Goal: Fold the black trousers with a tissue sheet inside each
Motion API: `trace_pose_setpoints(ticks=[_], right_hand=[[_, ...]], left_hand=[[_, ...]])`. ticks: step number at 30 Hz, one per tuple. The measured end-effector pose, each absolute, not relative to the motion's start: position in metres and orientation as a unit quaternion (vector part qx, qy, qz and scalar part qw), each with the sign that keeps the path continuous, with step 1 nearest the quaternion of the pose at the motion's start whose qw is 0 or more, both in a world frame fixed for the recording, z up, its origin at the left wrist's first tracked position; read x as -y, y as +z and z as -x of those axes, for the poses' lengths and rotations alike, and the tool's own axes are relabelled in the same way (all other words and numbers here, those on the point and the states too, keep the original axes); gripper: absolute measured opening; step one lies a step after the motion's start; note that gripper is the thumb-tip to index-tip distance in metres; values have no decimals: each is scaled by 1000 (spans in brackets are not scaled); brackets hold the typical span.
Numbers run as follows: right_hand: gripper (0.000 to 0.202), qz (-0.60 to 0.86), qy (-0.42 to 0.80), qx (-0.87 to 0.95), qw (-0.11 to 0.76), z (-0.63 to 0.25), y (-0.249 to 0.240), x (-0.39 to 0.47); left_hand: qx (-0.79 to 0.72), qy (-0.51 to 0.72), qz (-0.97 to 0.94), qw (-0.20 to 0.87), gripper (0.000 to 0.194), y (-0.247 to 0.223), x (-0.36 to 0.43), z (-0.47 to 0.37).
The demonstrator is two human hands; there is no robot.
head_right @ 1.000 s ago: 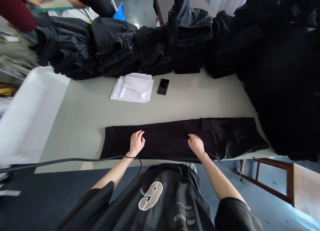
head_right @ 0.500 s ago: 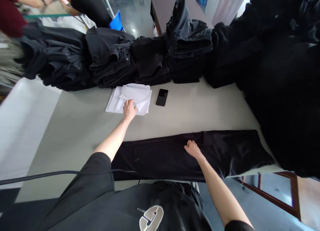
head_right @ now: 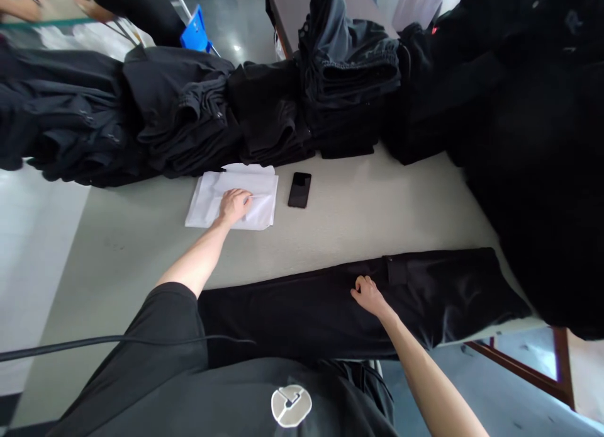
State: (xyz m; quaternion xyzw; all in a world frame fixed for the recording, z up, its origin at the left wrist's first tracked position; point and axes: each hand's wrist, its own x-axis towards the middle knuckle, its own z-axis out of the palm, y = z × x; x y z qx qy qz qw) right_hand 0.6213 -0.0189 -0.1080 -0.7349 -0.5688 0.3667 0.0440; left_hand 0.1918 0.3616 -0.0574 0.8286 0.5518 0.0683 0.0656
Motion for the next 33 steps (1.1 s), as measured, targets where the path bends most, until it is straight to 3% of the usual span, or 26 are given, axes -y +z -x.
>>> trace_pose_setpoints(ticks=[11,17,22,27,33], right_hand=[[11,730,373,571,38,-624,-112,16],[10,730,366,577,30,-622,-111,15],[6,734,362,574,29,-619,-105,13],[3,743,349,570,9,-612,-90,13],[13,735,344,584,9,-598,-60,-9]], left_hand=[[-617,13,-774,140,42,-1,-326,-182],[-640,12,-757,134,36,12,-313,-174],[-668,87,-728,128,30,31,-306,-171],[-602,250,-753,89,25,96,-293,-179],[-495,264,-828,-7,20,183,-250,-207]])
